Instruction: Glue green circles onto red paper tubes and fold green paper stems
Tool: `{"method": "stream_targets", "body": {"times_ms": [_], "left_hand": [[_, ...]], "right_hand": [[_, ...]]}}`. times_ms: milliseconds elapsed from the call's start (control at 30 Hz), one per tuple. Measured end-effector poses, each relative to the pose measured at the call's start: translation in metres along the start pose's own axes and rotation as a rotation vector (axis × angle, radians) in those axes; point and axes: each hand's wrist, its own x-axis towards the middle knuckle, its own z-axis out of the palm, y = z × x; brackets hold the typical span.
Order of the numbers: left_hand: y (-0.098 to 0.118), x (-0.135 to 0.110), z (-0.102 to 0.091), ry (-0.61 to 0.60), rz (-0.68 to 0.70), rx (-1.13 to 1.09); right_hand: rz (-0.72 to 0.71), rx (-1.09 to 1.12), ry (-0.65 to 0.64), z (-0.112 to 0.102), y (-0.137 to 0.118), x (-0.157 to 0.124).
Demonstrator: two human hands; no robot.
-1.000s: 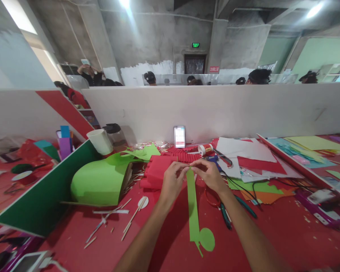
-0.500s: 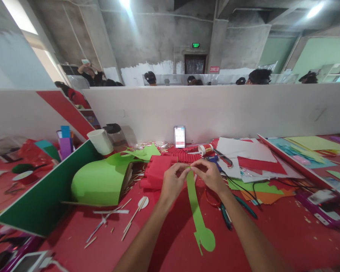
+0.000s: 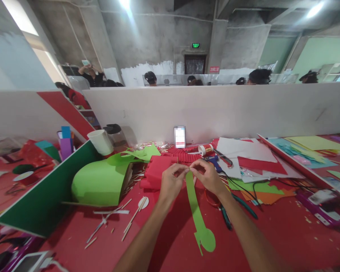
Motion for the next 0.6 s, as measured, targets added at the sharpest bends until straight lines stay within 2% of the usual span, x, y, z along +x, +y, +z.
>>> {"method": "stream_targets", "body": {"times_ms": [233,367,600], "left_hand": [[0.0009,-0.0041,0.0029,-0.001,0.047,-0.047],[0.0048,-0.0043,0.0028,0.004,0.057,-0.100],[0.0057,-0.0033,0.0000,-0.018,0.033,-0.066]], "right_hand": [[-0.005,0.017,0.087,-0.0047,0.0011,0.0006],[0.006,0.078,0.072,-0.0046,-0.0014,-0.0001],[-0.044,0.044,0.081,-0.0041,-0.0017,-0.0012]]}}
